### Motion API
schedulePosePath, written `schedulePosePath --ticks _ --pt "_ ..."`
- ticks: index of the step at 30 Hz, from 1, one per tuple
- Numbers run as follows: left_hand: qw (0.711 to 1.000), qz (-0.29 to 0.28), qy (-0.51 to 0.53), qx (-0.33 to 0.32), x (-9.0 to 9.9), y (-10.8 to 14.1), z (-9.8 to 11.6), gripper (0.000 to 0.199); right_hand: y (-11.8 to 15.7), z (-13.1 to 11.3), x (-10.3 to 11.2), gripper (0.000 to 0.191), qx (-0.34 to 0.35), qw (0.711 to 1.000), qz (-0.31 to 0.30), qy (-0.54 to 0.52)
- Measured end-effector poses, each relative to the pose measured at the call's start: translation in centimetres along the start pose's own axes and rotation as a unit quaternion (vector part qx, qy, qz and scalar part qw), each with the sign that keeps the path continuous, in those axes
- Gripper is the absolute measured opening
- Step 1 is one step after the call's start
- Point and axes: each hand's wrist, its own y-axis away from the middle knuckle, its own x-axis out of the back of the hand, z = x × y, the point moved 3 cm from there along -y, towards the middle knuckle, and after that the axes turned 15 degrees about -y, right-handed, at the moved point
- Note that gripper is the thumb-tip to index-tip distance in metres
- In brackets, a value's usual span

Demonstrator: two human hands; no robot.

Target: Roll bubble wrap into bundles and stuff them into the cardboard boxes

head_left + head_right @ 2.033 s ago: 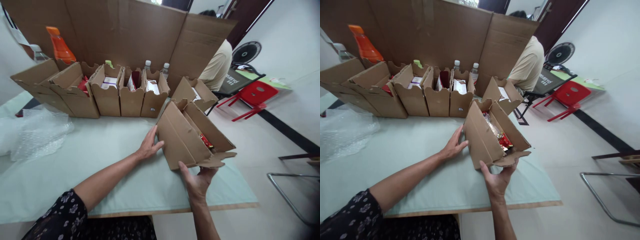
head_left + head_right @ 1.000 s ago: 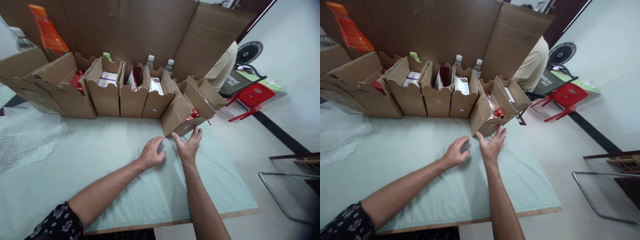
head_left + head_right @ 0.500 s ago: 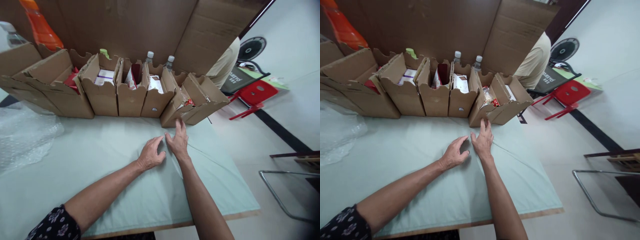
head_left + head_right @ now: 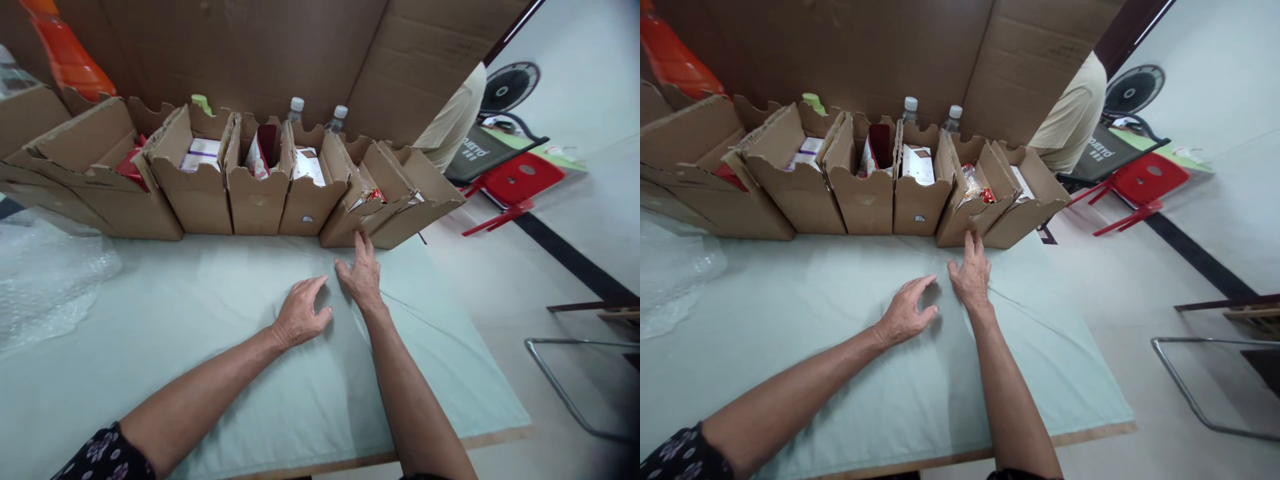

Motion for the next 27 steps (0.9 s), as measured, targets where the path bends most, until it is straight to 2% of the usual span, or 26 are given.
schedulePosePath --ticks 3,5,8,10,12,14,17,19,21,23,27 --pt "1.0 0.003 0.001 0.002 -0.1 0.0 0.0 0.064 0.1 -0.1 0.6 0.076 0.003 1.0 -0.004 -0.029" --pt "1.0 0.005 0.004 0.002 -0.1 0.0 0.0 0.064 0.3 -1.0 1.4 0.061 0.001 0.998 0.001 -0.057" --pt "1.0 0.003 0.009 0.0 -0.2 0.0 -0.1 0.063 -0.2 -4.3 2.8 0.045 0.025 0.993 0.022 -0.116" --pt "1.0 0.003 0.015 0.006 -0.2 0.1 -0.2 0.061 -1.5 -7.6 3.2 0.049 0.071 0.988 0.02 -0.138" --pt "0.999 0.009 0.026 0.02 -0.2 0.2 -0.4 0.058 -3.8 -10.9 2.9 0.061 0.104 0.987 -0.003 -0.121" --pt "0.998 0.024 0.043 0.034 -0.2 0.2 -0.6 0.055 -6.5 -13.2 2.2 0.066 0.096 0.992 -0.033 -0.071" --pt "0.995 0.058 0.064 0.051 -0.1 0.0 -0.9 0.056 -9.6 -14.7 0.9 0.043 0.061 0.996 -0.057 0.013" --pt "0.988 0.098 0.085 0.087 0.2 -0.2 -1.4 0.058 -9.9 -15.1 0.6 0.029 0.055 0.997 -0.05 0.037" --pt "0.973 0.153 0.113 0.132 0.9 -0.5 -2.1 0.059 -8.6 -15.2 1.0 0.023 0.06 0.997 -0.035 0.033" --pt "0.954 0.216 0.137 0.159 2.1 -0.8 -2.9 0.056 -5.8 -15.2 2.2 0.021 0.066 0.998 -0.021 0.008" --pt "0.917 0.32 0.147 0.187 5.5 -1.2 -4.4 0.053 3.0 -14.1 7.1 0.019 0.063 0.992 -0.019 -0.105"
